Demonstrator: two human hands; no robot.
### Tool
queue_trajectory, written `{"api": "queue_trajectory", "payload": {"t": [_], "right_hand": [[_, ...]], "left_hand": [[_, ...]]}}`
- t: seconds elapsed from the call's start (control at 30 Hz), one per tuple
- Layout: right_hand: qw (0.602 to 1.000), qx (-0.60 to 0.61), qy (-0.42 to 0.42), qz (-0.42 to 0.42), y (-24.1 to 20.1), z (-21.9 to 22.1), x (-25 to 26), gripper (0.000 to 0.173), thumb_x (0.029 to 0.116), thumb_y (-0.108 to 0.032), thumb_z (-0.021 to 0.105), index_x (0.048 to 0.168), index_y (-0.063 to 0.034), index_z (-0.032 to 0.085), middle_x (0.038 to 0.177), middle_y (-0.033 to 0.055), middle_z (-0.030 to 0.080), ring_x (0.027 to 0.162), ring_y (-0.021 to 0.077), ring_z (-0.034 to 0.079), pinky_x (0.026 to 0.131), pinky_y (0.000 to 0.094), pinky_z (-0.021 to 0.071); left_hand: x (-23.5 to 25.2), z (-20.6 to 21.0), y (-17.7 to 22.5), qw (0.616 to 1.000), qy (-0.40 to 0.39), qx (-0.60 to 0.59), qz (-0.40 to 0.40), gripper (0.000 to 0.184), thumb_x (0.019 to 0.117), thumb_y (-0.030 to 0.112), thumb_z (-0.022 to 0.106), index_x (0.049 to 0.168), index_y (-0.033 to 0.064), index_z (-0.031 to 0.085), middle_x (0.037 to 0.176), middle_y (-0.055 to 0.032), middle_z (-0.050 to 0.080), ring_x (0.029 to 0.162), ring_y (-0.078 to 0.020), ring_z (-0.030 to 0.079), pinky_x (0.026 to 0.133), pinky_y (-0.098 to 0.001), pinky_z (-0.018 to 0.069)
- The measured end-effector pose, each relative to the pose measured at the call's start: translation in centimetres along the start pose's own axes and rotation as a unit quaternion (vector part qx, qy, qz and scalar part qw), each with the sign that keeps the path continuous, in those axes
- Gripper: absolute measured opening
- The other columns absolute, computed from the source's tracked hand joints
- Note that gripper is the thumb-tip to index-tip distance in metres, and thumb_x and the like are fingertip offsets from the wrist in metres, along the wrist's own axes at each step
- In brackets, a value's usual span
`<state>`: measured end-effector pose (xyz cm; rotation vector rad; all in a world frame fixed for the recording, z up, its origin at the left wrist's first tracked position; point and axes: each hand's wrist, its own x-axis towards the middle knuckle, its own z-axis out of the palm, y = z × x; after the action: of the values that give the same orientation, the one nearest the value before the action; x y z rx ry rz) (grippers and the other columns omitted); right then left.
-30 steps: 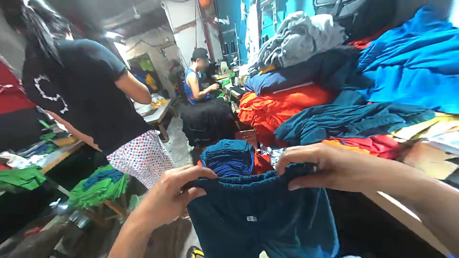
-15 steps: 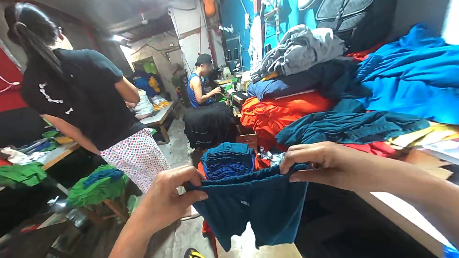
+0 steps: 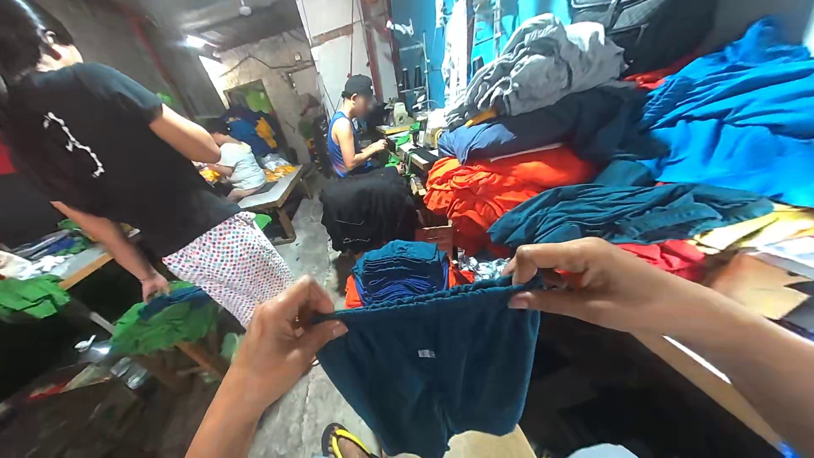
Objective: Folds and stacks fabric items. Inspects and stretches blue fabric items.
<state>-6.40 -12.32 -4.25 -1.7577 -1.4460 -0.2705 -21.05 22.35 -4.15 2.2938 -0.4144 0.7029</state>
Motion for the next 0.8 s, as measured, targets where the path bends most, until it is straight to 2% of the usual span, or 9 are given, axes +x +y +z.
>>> {"api": "queue_trajectory", "payload": {"t": [0.1, 0.13, 0.23, 0.37, 0.47, 0.53, 0.6, 0.67, 0.8], "right_hand": [[0.998, -0.062, -0.012, 0.016, -0.3, 0.5, -0.2, 0.032, 0.0869, -0.017, 0.073, 0.119, -0.016, 0.066, 0.086, -0.0133, 0.068, 0.066, -0.0075, 0.056, 0.058, 0.0095, 0.0473], [0.994, -0.11, -0.02, 0.001, -0.2, 0.7, -0.3, 0.031, 0.0886, -0.019, 0.071, 0.12, -0.0168, 0.069, 0.089, -0.0122, 0.069, 0.066, -0.0053, 0.056, 0.058, 0.013, 0.0494], [0.968, -0.25, -0.011, 0.001, 0.0, 2.0, -0.5, 0.016, 0.0888, -0.016, 0.066, 0.101, -0.021, 0.075, 0.092, -0.0044, 0.067, 0.068, 0.0114, 0.064, 0.054, 0.0362, 0.0555], [0.955, -0.245, 0.071, 0.151, 0.8, 4.9, -0.8, 0.014, 0.0927, -0.01, 0.07, 0.106, -0.0105, 0.075, 0.079, 0.0089, 0.066, 0.065, 0.0277, 0.065, 0.055, 0.052, 0.053], [0.94, 0.056, 0.092, 0.324, -0.8, 6.8, 0.2, 0.02, 0.1077, -0.011, 0.045, 0.116, -0.007, 0.063, 0.08, 0.0032, 0.067, 0.063, 0.0097, 0.064, 0.055, 0.0281, 0.054], [0.885, 0.245, 0.105, 0.381, -2.1, 7.7, 1.0, 0.024, 0.1097, -0.027, 0.042, 0.122, -0.0103, 0.054, 0.089, 0.0025, 0.067, 0.07, 0.0105, 0.069, 0.057, 0.0278, 0.0584], [0.887, 0.259, 0.11, 0.366, -3.1, 8.5, 1.4, 0.041, 0.0985, -0.027, 0.065, 0.133, -0.0106, 0.049, 0.101, 0.0043, 0.067, 0.08, 0.0127, 0.068, 0.066, 0.0319, 0.0582], [0.934, 0.19, 0.081, 0.291, -3.1, 9.1, 1.3, 0.062, 0.085, -0.013, 0.078, 0.139, -0.011, 0.047, 0.109, 0.0069, 0.068, 0.092, 0.0142, 0.07, 0.078, 0.0346, 0.0597], [0.979, 0.127, -0.094, 0.132, -2.4, 7.2, 1.5, 0.053, 0.083, 0.002, 0.062, 0.134, -0.0096, 0.052, 0.094, 0.0012, 0.069, 0.083, 0.0041, 0.066, 0.074, 0.026, 0.0568]], "left_hand": [[-0.2, 0.1, -0.1, 0.998, -0.053, 0.042, -0.005, 0.037, 0.0878, 0.015, 0.069, 0.124, 0.0134, 0.068, 0.087, 0.009, 0.067, 0.073, 0.002, 0.063, 0.065, -0.0149, 0.0547], [-0.2, 0.3, 0.0, 0.996, -0.066, 0.065, 0.002, 0.03, 0.089, 0.017, 0.068, 0.119, 0.0144, 0.071, 0.089, 0.0085, 0.066, 0.076, 0.002, 0.063, 0.067, -0.0148, 0.0552], [-0.6, 1.1, 0.2, 0.994, -0.074, 0.075, 0.03, 0.014, 0.0912, 0.019, 0.065, 0.099, 0.0166, 0.077, 0.09, 0.0078, 0.064, 0.08, 0.0028, 0.063, 0.069, -0.014, 0.0555], [-1.1, 3.5, 3.5, 0.979, -0.162, 0.01, 0.121, 0.02, 0.1016, 0.016, 0.056, 0.105, 0.0074, 0.074, 0.108, -0.0042, 0.074, 0.101, -0.0081, 0.069, 0.087, -0.0244, 0.0574], [-1.1, 5.7, 6.2, 0.96, -0.217, -0.023, 0.174, 0.018, 0.1005, 0.008, 0.056, 0.105, 0.0041, 0.074, 0.094, -0.0105, 0.072, 0.087, -0.0164, 0.069, 0.079, -0.0283, 0.0563], [-1.1, 6.7, 7.0, 0.954, -0.238, -0.017, 0.183, 0.018, 0.0986, 0.006, 0.057, 0.105, 0.0054, 0.074, 0.091, -0.0111, 0.07, 0.085, -0.0208, 0.069, 0.076, -0.0329, 0.0562], [-1.2, 7.4, 7.2, 0.952, -0.247, 0.008, 0.178, 0.018, 0.0987, 0.007, 0.057, 0.104, 0.0065, 0.074, 0.091, -0.0114, 0.07, 0.086, -0.0239, 0.07, 0.076, -0.0371, 0.057], [-1.1, 7.4, 7.1, 0.954, -0.244, 0.011, 0.176, 0.017, 0.0993, 0.007, 0.057, 0.103, 0.006, 0.074, 0.09, -0.0115, 0.069, 0.085, -0.0236, 0.069, 0.075, -0.0365, 0.0567], [-1.0, 6.2, 5.6, 0.979, -0.137, 0.045, 0.145, 0.015, 0.0989, 0.014, 0.059, 0.101, 0.0082, 0.073, 0.089, -0.0046, 0.07, 0.077, -0.0122, 0.067, 0.069, -0.0276, 0.056]]}}
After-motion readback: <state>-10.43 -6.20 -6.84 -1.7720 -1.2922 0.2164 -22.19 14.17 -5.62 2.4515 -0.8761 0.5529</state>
